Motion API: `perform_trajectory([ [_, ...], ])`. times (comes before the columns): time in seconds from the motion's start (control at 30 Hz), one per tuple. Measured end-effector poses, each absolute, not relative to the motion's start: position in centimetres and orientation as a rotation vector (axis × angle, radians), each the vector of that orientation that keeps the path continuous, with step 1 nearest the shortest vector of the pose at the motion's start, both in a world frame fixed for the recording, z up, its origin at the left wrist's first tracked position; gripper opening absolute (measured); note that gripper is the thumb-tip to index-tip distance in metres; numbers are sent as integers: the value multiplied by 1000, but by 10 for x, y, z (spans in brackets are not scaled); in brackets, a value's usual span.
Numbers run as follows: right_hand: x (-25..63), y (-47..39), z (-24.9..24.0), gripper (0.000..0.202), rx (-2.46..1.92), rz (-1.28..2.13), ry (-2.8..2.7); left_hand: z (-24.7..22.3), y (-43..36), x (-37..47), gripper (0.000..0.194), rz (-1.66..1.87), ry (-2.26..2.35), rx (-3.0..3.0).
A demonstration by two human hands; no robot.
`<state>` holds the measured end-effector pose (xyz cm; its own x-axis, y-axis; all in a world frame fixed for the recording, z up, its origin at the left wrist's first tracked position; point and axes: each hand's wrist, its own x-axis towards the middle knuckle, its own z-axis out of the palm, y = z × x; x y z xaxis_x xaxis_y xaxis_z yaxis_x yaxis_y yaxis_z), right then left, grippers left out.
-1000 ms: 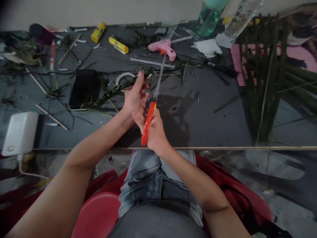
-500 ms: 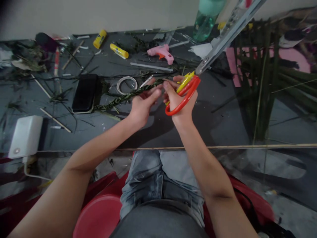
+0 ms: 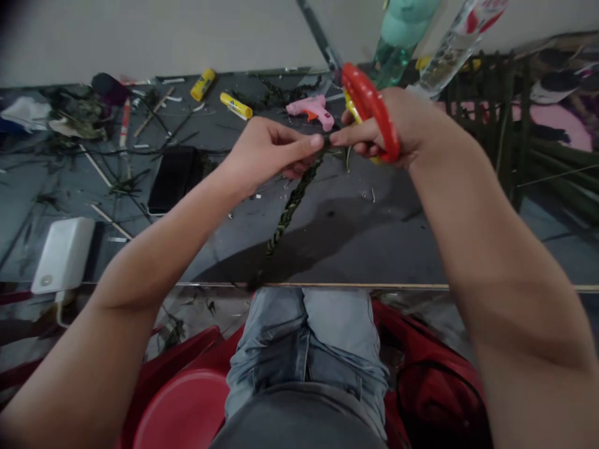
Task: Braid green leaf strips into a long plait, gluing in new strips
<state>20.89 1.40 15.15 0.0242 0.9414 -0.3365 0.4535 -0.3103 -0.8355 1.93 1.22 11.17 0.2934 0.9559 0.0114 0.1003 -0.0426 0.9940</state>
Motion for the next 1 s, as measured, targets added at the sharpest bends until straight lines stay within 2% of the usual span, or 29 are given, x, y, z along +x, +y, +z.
perform_trajectory([
  [0.1, 203, 19, 145, 22, -1682, 1223, -1445, 102, 15, 29, 26, 854, 1048, 1517],
  [0.23, 203, 20, 129, 31, -1499, 1237, -1233, 96, 12, 24, 20, 960, 1019, 1339],
  [0.33, 209, 3, 107, 55, -1356, 1395, -1086, 84, 9, 15, 14, 1121, 1018, 1267],
  [0.43, 216, -30, 79, 86, -1314, 1760, -953, 67, 6, 8, 22, 1258, 1036, 1221],
  [0.57, 215, -75, 54, 78, -1359, 1745, -1084, 48, 2, 10, 27, 1359, 1114, 1187],
  [0.77, 203, -96, 49, 96, -1323, 1770, -1270, 36, -6, 24, 30, 1358, 1182, 1067],
  [1.0, 199, -101, 54, 84, -1324, 1729, -1397, 35, -14, 33, 24, 1378, 1231, 1083],
])
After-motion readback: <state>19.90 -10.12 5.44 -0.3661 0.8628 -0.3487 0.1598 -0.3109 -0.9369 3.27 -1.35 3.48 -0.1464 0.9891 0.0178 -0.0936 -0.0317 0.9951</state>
